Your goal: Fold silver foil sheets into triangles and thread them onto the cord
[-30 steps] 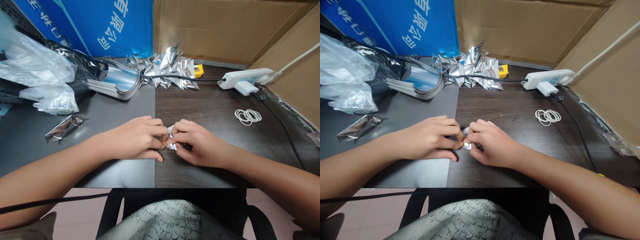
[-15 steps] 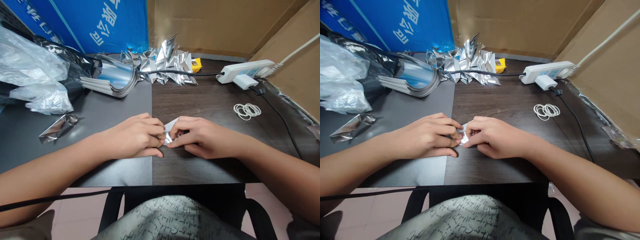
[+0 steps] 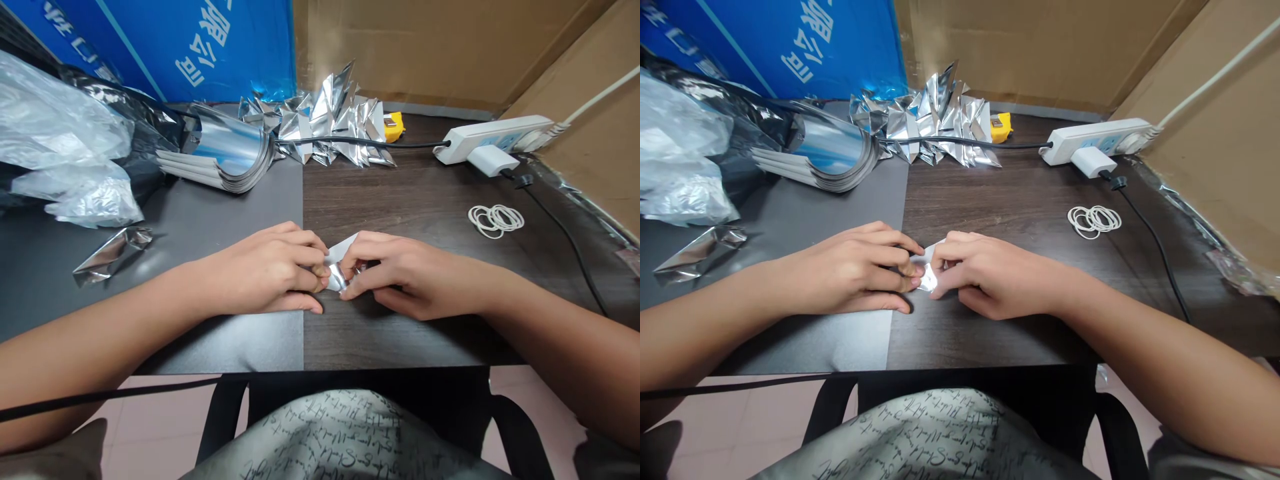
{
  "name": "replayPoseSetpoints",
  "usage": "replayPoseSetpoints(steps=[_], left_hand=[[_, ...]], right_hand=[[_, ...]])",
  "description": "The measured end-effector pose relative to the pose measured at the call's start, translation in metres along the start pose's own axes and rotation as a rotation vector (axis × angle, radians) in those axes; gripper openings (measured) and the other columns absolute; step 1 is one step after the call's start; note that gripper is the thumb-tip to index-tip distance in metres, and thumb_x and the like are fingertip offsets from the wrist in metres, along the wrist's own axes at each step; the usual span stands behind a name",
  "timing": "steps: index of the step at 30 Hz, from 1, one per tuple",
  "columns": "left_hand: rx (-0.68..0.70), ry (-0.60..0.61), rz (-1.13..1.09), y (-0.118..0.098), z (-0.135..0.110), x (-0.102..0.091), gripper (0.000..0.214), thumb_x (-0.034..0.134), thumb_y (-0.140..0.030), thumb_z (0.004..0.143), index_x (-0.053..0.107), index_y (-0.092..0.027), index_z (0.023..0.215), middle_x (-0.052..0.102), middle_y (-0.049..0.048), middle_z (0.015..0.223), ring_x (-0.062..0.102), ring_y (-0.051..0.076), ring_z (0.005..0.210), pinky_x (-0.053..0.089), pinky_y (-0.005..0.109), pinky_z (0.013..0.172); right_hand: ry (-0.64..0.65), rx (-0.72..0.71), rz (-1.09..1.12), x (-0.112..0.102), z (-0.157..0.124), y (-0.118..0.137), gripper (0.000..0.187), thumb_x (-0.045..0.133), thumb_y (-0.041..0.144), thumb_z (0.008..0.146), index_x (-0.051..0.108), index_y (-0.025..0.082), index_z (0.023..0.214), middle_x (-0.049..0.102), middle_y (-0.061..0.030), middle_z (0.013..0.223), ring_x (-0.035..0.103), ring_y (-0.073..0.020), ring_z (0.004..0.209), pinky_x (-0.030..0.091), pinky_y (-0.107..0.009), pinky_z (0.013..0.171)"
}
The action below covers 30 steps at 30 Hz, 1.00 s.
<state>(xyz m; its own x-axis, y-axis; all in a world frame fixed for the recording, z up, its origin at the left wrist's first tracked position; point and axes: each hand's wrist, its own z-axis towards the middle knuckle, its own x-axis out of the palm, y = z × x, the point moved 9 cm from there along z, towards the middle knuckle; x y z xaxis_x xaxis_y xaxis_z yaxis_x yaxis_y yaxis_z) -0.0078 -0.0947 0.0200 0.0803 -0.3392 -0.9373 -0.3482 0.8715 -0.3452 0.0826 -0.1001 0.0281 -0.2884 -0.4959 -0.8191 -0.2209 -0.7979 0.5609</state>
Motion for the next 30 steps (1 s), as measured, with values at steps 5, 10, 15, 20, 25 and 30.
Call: replayPoseSetpoints(steps=[5, 10, 15, 20, 25, 30], left_hand=[[0.049, -0.013, 0.003, -0.005, -0.004, -0.005, 0.034, 0.067, -0.051, 0.092, 0.073, -0.027, 0.115, 0.073, 0.0073, 0.116, 0.057, 0.026, 0.126, 0.039, 0.038, 0.103], [0.126, -0.036, 0.053, -0.01, -0.007, -0.006, 0.042, 0.064, -0.056, 0.092, 0.072, -0.024, 0.118, 0.072, 0.0095, 0.121, 0.057, 0.028, 0.125, 0.039, 0.04, 0.104], [0.149, -0.043, 0.102, -0.01, -0.008, -0.005, 0.038, 0.06, -0.052, 0.096, 0.074, -0.021, 0.113, 0.071, 0.0103, 0.118, 0.058, 0.029, 0.123, 0.039, 0.041, 0.103], [0.165, -0.037, 0.097, -0.011, -0.009, -0.007, 0.025, 0.058, -0.04, 0.1, 0.077, -0.023, 0.1, 0.072, 0.0055, 0.121, 0.059, 0.025, 0.125, 0.038, 0.039, 0.104], [0.147, -0.047, 0.076, -0.005, -0.01, -0.011, 0.02, 0.062, -0.033, 0.099, 0.078, -0.023, 0.091, 0.073, 0.0021, 0.125, 0.059, 0.024, 0.129, 0.039, 0.037, 0.104], [0.149, -0.041, 0.065, 0.003, -0.014, -0.014, 0.021, 0.064, -0.033, 0.098, 0.078, -0.023, 0.086, 0.073, 0.0008, 0.125, 0.057, 0.025, 0.132, 0.04, 0.037, 0.103]], right_hand=[[0.016, -0.005, -0.077, 0.004, 0.0, 0.001, 0.046, 0.049, 0.0, 0.085, 0.072, 0.022, 0.119, 0.065, -0.0102, 0.112, 0.052, -0.0235, 0.1, 0.048, -0.042, 0.088], [0.028, -0.018, -0.119, 0.008, 0.001, 0.003, 0.04, 0.052, 0.002, 0.086, 0.074, 0.02, 0.114, 0.063, -0.011, 0.109, 0.051, -0.0242, 0.099, 0.046, -0.042, 0.087], [0.018, -0.017, -0.108, 0.008, 0.001, 0.003, 0.041, 0.051, 0.0, 0.086, 0.074, 0.019, 0.114, 0.063, -0.0116, 0.109, 0.05, -0.0239, 0.099, 0.045, -0.042, 0.086], [0.003, -0.012, -0.094, 0.008, 0.0, 0.002, 0.043, 0.051, -0.001, 0.086, 0.075, 0.018, 0.116, 0.064, -0.0121, 0.109, 0.05, -0.0238, 0.097, 0.045, -0.042, 0.085], [0.012, -0.021, -0.082, 0.009, 0.0, 0.001, 0.041, 0.051, 0.0, 0.088, 0.075, 0.018, 0.115, 0.064, -0.0118, 0.109, 0.05, -0.0233, 0.097, 0.044, -0.041, 0.085], [0.009, -0.022, -0.056, 0.006, 0.0, 0.0, 0.033, 0.05, 0.005, 0.095, 0.077, 0.018, 0.108, 0.064, -0.0109, 0.102, 0.051, -0.0211, 0.094, 0.044, -0.039, 0.083]])
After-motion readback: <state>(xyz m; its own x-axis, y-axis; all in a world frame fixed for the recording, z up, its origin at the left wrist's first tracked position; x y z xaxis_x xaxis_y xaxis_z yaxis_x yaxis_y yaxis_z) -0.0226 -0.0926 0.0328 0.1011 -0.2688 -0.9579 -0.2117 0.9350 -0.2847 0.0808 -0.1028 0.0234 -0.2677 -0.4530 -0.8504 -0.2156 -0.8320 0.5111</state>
